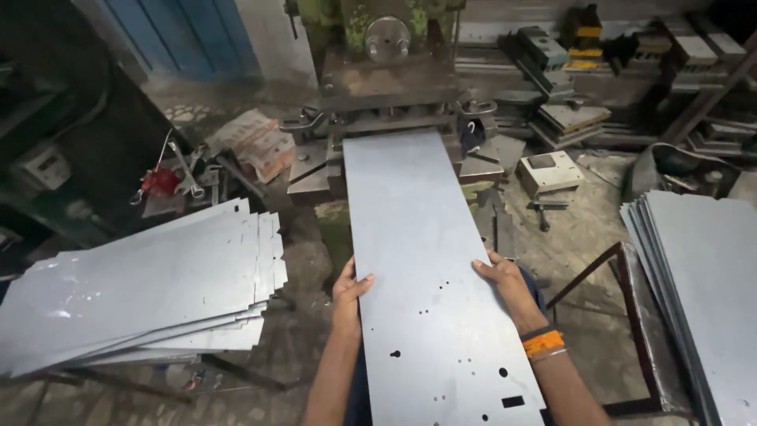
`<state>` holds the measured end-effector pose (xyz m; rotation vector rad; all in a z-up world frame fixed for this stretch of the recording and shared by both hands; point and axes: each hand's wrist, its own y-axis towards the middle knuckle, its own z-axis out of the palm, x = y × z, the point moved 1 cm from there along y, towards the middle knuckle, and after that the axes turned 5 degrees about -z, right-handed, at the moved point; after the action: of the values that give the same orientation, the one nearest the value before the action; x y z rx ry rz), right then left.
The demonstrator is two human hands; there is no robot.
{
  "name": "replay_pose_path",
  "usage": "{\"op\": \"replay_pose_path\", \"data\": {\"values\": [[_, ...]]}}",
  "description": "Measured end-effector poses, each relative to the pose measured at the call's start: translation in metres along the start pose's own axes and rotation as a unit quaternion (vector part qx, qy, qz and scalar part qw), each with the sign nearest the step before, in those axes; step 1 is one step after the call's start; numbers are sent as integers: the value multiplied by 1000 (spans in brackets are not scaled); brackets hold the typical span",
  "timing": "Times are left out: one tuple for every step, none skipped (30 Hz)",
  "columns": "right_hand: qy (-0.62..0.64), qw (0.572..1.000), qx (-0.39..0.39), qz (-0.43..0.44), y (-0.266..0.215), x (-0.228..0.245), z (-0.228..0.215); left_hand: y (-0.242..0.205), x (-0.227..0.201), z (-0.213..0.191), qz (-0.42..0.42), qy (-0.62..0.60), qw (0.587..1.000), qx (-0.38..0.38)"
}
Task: Using an industrial press to stamp patterns and holes into metal sheets and then stacking the finished parts.
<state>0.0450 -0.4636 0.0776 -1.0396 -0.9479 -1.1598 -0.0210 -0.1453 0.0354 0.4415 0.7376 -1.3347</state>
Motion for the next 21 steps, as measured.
{"op": "replay_pose_path", "data": {"values": [[1,1000,-4,1,4,-10,-11,5,1,-4,-4,1,1000,1],[24,1000,-10,-1,8,-20,-23,10,1,-8,-16,-4,1000,-15],[46,999,-14,-4,14,-29,-32,18,1,-12,-25,-10,999,-30],[46,999,-17,-4,3,-18,-19,10,-6,-3,-28,-9,999,-29],[60,998,-27,3,-8,-7,-7,3,-13,7,15,9,998,-65],[75,996,-36,11,-18,5,6,-5,-20,17,58,28,993,-101],[74,996,-38,11,-20,23,24,14,-18,-2,56,27,993,-100],[50,998,-24,13,-22,41,42,34,-15,-21,11,15,998,-57],[28,999,-11,16,-23,58,61,55,-12,-40,-35,4,999,-14],[29,999,-14,17,-8,58,64,58,-30,-12,-37,5,999,-13],[11,1000,-14,22,7,56,69,61,-47,13,-88,50,995,-22],[-7,1000,-15,26,22,53,73,64,-65,39,-137,95,986,-30],[-6,999,-17,28,43,48,72,95,-60,20,-140,96,985,-30],[-16,999,-13,26,64,43,71,125,-55,0,-131,167,976,-57],[-28,999,-7,25,84,39,70,154,-51,-21,-120,235,961,-85],[-28,999,-8,27,101,40,72,176,-47,-24,-122,235,960,-86],[-47,999,-6,-4,119,42,76,197,-45,-28,-108,263,954,-90],[-65,997,-4,-34,136,43,80,218,-44,-31,-94,291,947,-94],[-64,997,-5,-32,153,38,79,228,-47,-23,-96,292,947,-94],[-62,997,-2,-41,169,34,78,238,-51,-15,-94,338,929,-121],[-61,997,0,-52,186,31,76,249,-53,-5,-92,381,908,-145]]}}
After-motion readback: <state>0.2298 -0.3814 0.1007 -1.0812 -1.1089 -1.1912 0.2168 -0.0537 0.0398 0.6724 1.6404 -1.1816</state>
